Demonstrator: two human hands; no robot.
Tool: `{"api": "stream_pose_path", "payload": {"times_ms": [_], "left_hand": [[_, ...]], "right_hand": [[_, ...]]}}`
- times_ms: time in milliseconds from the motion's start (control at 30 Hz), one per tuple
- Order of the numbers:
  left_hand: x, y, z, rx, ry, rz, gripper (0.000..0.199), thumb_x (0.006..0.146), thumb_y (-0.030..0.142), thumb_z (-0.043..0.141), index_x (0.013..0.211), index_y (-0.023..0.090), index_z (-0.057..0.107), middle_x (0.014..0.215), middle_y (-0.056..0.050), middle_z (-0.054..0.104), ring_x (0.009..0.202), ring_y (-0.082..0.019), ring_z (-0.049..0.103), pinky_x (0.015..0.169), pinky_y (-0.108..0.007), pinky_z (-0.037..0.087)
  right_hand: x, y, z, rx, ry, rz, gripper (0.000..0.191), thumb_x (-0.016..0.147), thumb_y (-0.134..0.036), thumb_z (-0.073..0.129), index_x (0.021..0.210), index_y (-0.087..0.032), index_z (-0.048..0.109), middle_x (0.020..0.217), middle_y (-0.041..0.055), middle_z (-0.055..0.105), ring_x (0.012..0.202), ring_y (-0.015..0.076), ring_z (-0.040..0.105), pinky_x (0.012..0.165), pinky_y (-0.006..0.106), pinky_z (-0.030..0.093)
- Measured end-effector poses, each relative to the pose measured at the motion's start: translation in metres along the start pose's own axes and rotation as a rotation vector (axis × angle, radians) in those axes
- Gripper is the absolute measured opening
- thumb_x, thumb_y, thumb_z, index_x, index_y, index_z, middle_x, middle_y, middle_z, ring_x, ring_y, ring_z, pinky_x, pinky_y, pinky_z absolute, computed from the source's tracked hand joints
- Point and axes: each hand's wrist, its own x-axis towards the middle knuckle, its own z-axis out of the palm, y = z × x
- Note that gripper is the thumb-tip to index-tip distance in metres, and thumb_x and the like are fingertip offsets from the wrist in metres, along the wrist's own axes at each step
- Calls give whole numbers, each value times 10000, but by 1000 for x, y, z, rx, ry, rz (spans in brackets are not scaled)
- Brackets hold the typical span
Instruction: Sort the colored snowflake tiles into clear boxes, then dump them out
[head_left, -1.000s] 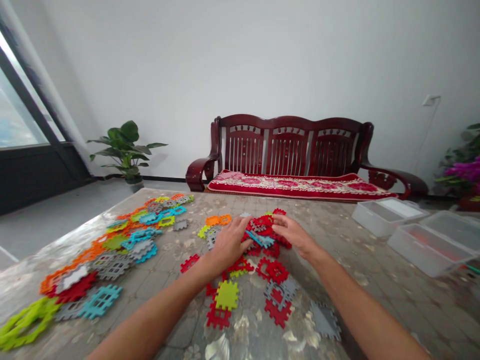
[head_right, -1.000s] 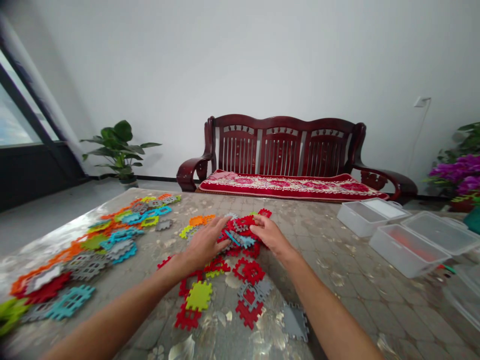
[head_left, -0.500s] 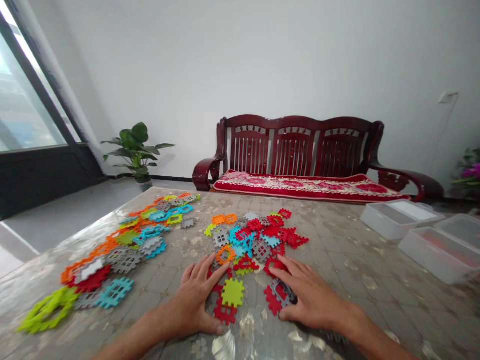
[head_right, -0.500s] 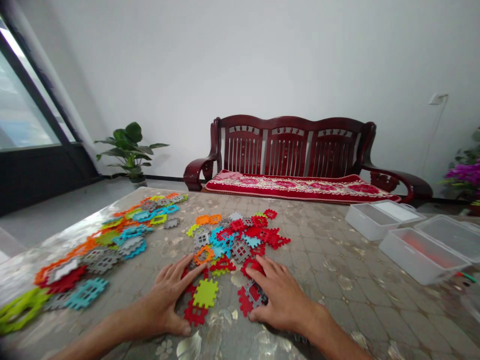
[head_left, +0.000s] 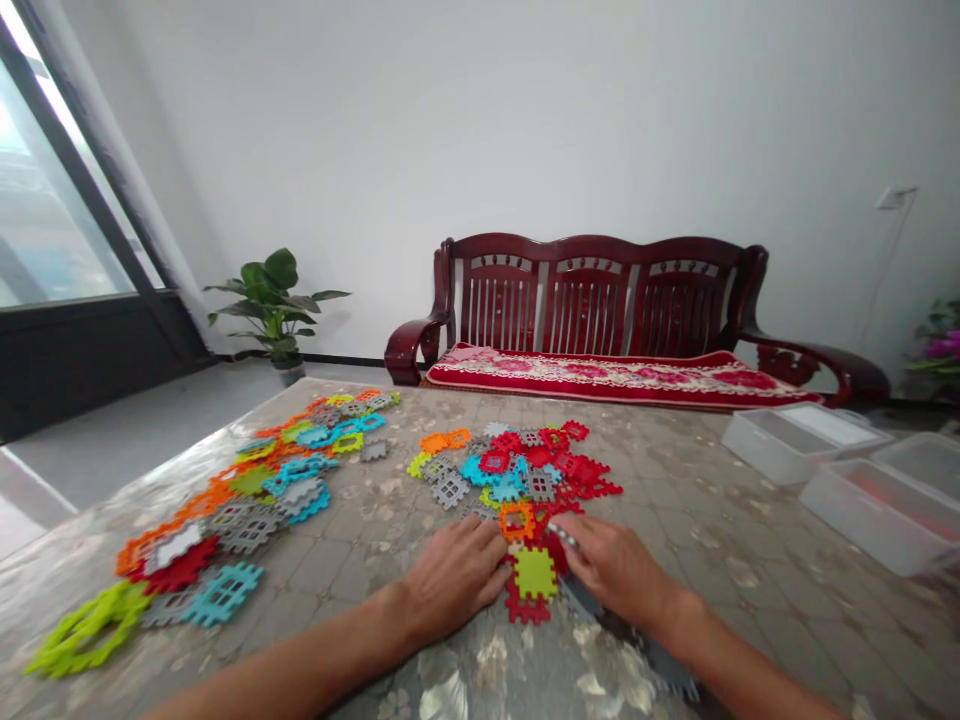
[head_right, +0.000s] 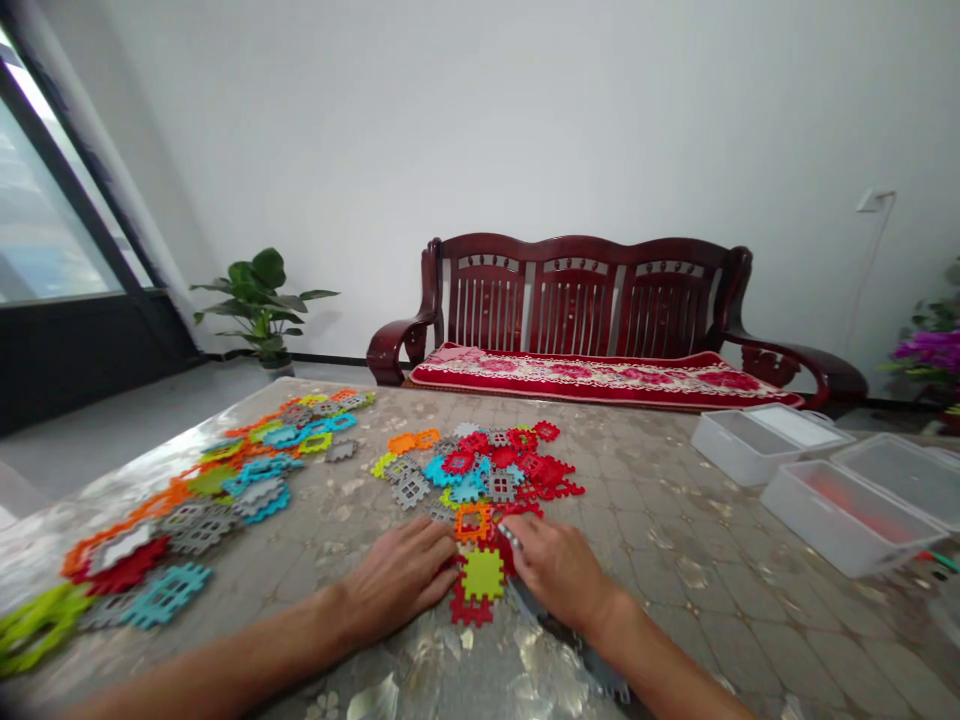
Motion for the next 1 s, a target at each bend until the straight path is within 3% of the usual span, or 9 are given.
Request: {"api": "stream_pose_path", "payload": {"times_ms": [100, 200, 333, 400, 500, 700, 867, 1000], "left_hand": [[26, 0, -6, -157, 82, -81, 201, 983, 271, 497, 854, 212, 639, 887, -30, 677, 836, -183, 625, 754, -274, 474], [60, -7, -10, -323, 208, -288, 248, 957, 288, 530, 747, 208, 634, 779, -19, 674, 736, -170, 627, 686, -257, 455], [88, -30, -13, -347, 341, -438, 278, 1009, 277, 397, 966, 205, 663, 909, -29, 717, 839, -167, 660, 760, -256, 492], [83, -49, -16, -335, 391, -503, 282, 1006, 248, 384, 1119, 210, 639, 1047, -42, 726, 954, -170, 667, 847, -269, 505], [52, -88, -22, -258, 419, -623, 320, 980, 245, 435, 1262, 209, 582, 1255, -77, 672, 1162, -208, 612, 1011, -335, 461], [-6, -183, -32, -39, 275, -920, 435, 939, 336, 480, 1314, 130, 560, 1329, -178, 618, 1278, -333, 532, 1089, -472, 383], [-7, -251, -33, 88, 171, -1013, 562, 936, 490, 459, 1416, 198, 494, 1510, -148, 471, 1454, -368, 307, 1172, -556, 218], [4, -294, -28, 119, 89, -1047, 661, 911, 624, 425, 1471, 274, 448, 1587, -141, 362, 1498, -426, 167, 1136, -688, 149]], "right_hand": [[19, 5, -13, 179, 88, 191, 259, 916, -244, 469, 1050, -235, 691, 889, 43, 757, 782, 195, 697, 725, 285, 501], [43, 15, -26, 282, 198, 301, 299, 908, -316, 496, 1124, -232, 685, 1044, 75, 758, 908, 231, 703, 822, 338, 515], [56, 35, -30, 242, 262, 347, 442, 887, -413, 557, 1296, -251, 599, 1273, 86, 681, 1132, 266, 644, 962, 403, 493], [50, 48, -23, 145, 322, 358, 457, 908, -447, 518, 1310, -241, 587, 1338, 93, 638, 1217, 279, 592, 1037, 439, 451], [33, 68, -4, 64, 396, 368, 475, 954, -475, 396, 1278, -196, 601, 1330, 123, 631, 1229, 282, 577, 1072, 461, 426], [17, 105, 26, -69, 423, 393, 563, 964, -500, 313, 1267, -129, 607, 1337, 186, 607, 1255, 327, 553, 1071, 512, 421], [14, 131, 37, -72, 453, 459, 614, 955, -540, 292, 1268, -111, 600, 1319, 196, 616, 1242, 342, 561, 1074, 535, 418], [8, 146, 47, -10, 470, 500, 578, 943, -544, 318, 1245, -149, 614, 1290, 170, 645, 1218, 333, 584, 1081, 535, 416]]}}
